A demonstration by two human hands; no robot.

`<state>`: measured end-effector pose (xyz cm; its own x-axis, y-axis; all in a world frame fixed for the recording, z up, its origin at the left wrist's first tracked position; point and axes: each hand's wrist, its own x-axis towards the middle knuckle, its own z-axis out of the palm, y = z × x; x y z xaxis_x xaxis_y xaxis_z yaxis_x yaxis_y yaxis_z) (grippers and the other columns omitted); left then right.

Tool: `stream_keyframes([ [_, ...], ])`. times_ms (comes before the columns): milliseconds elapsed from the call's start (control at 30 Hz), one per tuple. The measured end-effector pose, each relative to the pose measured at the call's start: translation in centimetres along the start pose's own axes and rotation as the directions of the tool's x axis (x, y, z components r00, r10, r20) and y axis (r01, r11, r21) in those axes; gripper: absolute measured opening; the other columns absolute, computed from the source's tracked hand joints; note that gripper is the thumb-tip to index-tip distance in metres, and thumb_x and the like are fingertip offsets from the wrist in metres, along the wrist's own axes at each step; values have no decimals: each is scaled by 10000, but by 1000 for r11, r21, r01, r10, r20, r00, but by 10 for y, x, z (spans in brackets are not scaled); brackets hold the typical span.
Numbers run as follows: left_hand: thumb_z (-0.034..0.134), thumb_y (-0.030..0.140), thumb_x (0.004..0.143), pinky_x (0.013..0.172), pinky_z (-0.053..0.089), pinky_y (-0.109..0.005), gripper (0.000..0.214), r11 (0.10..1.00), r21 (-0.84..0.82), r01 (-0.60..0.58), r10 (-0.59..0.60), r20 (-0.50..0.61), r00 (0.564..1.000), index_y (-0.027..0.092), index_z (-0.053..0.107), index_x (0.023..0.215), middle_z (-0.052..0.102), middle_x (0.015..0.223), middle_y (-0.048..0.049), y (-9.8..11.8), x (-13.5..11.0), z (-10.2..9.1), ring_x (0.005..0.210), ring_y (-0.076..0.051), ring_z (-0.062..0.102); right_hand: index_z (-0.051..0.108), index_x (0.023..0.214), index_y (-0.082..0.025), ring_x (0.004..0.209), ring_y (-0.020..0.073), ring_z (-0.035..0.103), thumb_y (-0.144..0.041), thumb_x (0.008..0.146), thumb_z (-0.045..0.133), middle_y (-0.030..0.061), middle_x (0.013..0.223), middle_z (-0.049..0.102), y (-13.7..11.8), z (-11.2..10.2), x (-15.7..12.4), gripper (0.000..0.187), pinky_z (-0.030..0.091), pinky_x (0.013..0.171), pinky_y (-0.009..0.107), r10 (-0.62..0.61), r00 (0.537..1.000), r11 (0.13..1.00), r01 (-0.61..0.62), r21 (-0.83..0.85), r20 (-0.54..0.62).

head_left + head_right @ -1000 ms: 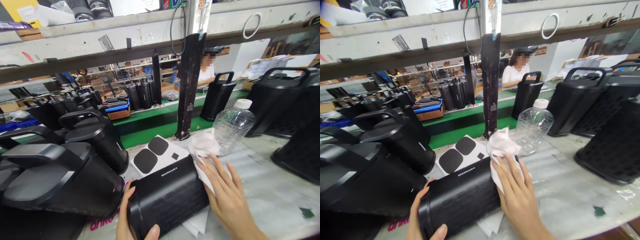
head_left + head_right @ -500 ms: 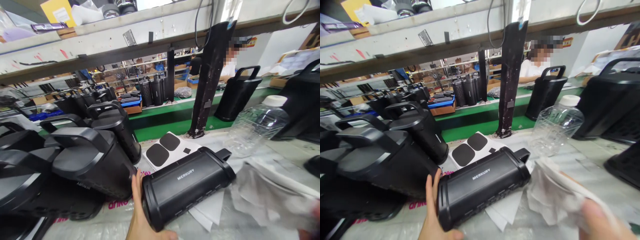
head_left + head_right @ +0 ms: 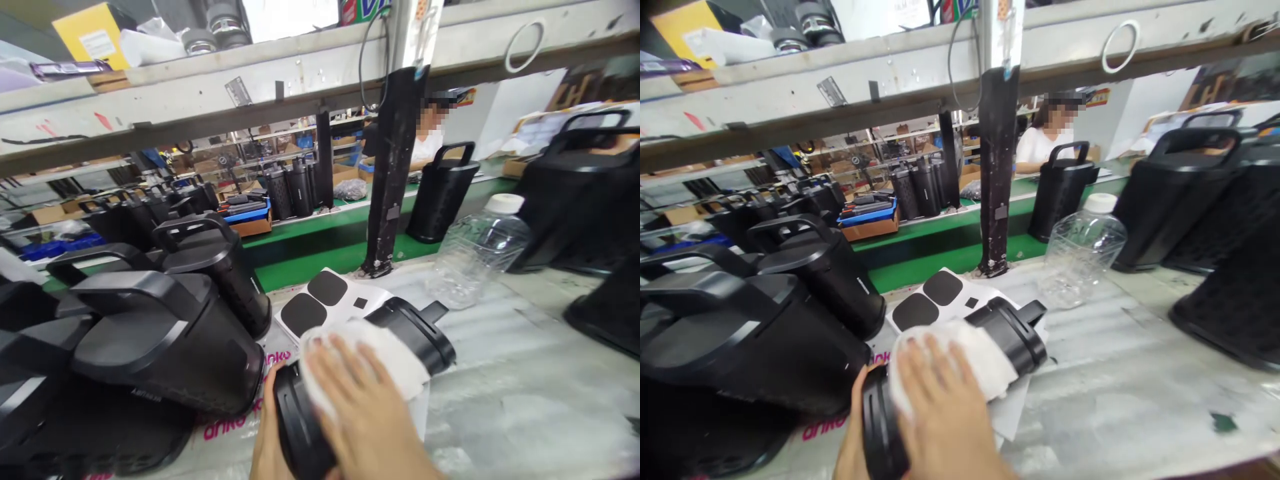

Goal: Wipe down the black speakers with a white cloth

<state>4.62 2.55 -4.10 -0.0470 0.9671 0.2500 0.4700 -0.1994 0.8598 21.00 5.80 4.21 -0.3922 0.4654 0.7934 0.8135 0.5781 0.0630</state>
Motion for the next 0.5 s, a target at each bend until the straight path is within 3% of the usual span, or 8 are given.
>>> stream_keyframes([
  [133, 625, 209, 619, 935, 489, -403, 1094, 988, -2, 155, -155, 63, 986, 328, 50, 1542, 346, 1433, -96, 26, 10, -13, 1195, -323, 522, 566, 1361, -242, 1320, 243, 422, -325, 1034, 316, -72, 1391, 494, 84, -23, -14, 420, 169, 1082, 472, 367, 929, 925, -357, -130, 57],
  [167, 598, 223, 628, 894, 502, -400, 1068, 979, -65, 195, -190, 76, 979, 315, 43, 1537, 353, 1408, -112, 31, 10, -14, 1139, -312, 554, 588, 1339, -264, 1320, 263, 425, -404, 1015, 285, -66, 1381, 506, 105, -27, -19, 465, 164, 1086, 496, 507, 857, 862, -505, -52, 94],
  [200, 569, 242, 636, 894, 497, -420, 1033, 964, -144, 223, -211, 99, 973, 281, 47, 1527, 355, 1380, -135, 35, 10, -13, 1102, -309, 566, 600, 1338, -239, 1354, 277, 393, -524, 948, 313, -25, 1400, 498, 123, -31, -25, 562, 215, 1101, 474, 723, 676, 672, -736, 85, 145],
  [233, 545, 259, 631, 933, 475, -452, 1003, 949, -206, 237, -216, 118, 969, 242, 61, 1509, 343, 1367, -153, 38, 10, -12, 1105, -310, 554, 666, 1224, -202, 1325, 291, 426, -629, 829, 396, 23, 1344, 552, 139, -32, -30, 641, 243, 1119, 450, 876, 426, 376, -896, 235, 224],
  [267, 525, 264, 618, 998, 430, -484, 976, 944, -232, 235, -211, 122, 970, 206, 84, 1486, 325, 1368, -165, 41, 10, -11, 1129, -308, 530, 699, 1059, -153, 1236, 336, 494, -718, 748, 435, 100, 1239, 612, 151, -32, -35, 697, 316, 1073, 468, 911, 295, 217, -936, 276, 286],
  [300, 510, 267, 620, 1066, 362, -516, 941, 954, -223, 198, -180, 98, 979, 169, 104, 1463, 305, 1379, -179, 44, 10, -9, 1185, -315, 483, 677, 929, -139, 1151, 331, 544, -758, 684, 465, 128, 1153, 641, 158, -31, -38, 698, 377, 1035, 442, 914, 231, 117, -938, 328, 334],
  [400, 443, 354, 799, 1186, 167, -511, 691, 982, -176, 65, -78, -67, 995, 88, 212, 1394, 296, 1425, -216, 44, 17, -5, 1305, -308, 382, 508, 703, -164, 782, 231, 578, -770, 660, 444, 107, 808, 621, 162, -30, -36, 611, 490, 773, 349, 895, 256, 68, -888, 456, 365],
  [500, 246, 550, 973, 1195, 224, -450, 533, 912, -340, 230, -286, -126, 950, 95, 485, 1114, 520, 1236, -234, 33, 30, -5, 1233, -315, 491, 351, 541, -189, 515, 142, 378, -691, 679, 479, 64, 536, 399, 148, -47, -12, 536, 369, 504, 294, 890, 342, 150, -843, 516, 300],
])
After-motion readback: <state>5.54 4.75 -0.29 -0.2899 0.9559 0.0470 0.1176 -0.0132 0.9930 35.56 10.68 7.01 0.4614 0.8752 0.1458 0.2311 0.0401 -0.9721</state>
